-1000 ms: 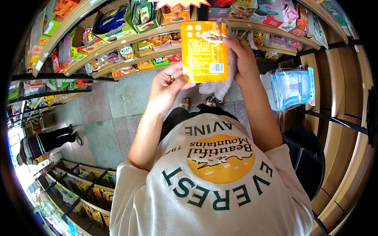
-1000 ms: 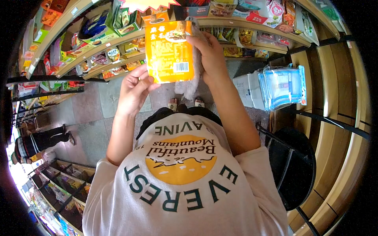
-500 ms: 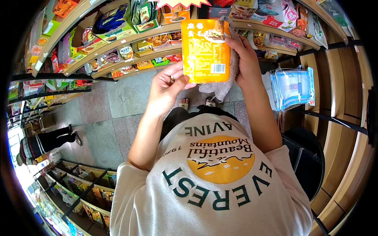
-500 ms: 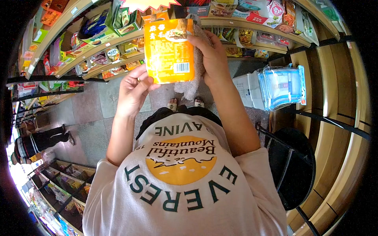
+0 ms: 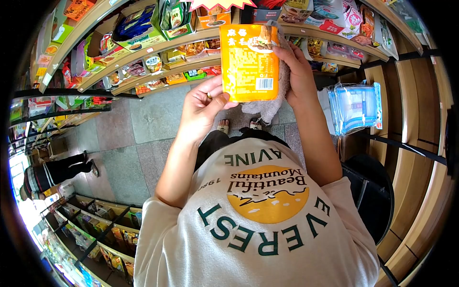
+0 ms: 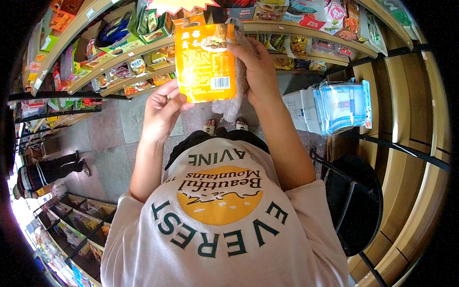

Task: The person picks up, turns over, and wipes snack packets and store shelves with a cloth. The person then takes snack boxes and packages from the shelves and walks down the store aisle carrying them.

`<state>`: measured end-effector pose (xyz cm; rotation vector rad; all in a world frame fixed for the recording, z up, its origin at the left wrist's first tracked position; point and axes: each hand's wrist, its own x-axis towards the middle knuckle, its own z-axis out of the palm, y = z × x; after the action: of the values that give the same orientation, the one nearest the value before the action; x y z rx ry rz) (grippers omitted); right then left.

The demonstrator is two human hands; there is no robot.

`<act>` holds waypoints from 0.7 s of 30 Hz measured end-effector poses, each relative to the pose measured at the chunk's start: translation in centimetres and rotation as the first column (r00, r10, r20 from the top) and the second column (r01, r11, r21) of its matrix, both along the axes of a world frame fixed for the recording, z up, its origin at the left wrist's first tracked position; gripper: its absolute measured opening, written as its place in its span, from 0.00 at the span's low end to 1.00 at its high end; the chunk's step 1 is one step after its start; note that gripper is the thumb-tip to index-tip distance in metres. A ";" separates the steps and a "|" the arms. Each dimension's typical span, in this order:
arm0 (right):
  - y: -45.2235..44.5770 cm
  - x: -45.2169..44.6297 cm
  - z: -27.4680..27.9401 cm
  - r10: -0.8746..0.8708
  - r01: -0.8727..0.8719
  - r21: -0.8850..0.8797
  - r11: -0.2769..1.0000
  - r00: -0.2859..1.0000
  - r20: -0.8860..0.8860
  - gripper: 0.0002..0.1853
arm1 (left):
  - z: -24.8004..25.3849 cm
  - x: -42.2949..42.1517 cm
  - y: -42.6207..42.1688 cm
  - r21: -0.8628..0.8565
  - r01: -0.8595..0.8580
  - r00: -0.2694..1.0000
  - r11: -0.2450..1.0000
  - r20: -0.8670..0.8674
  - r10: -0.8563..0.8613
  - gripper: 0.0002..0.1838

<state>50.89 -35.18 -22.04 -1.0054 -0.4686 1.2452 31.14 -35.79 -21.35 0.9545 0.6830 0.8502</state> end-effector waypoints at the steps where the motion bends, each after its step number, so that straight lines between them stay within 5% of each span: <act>1: 0.0 0.0 0.0 0.004 -0.004 0.004 1.000 1.000 0.000 0.30 | 0.0 0.0 0.0 -0.001 -0.004 1.000 1.000 0.000 0.004 0.19; 21: -0.6 0.2 0.1 -0.020 0.020 -0.004 1.000 0.999 0.036 0.27 | 0.2 0.3 -0.5 -0.004 -0.002 1.000 1.000 0.001 0.002 0.19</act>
<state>51.09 -35.81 -21.99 -1.0350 -0.4833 1.2123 31.45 -36.31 -21.11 0.9500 0.6842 0.8513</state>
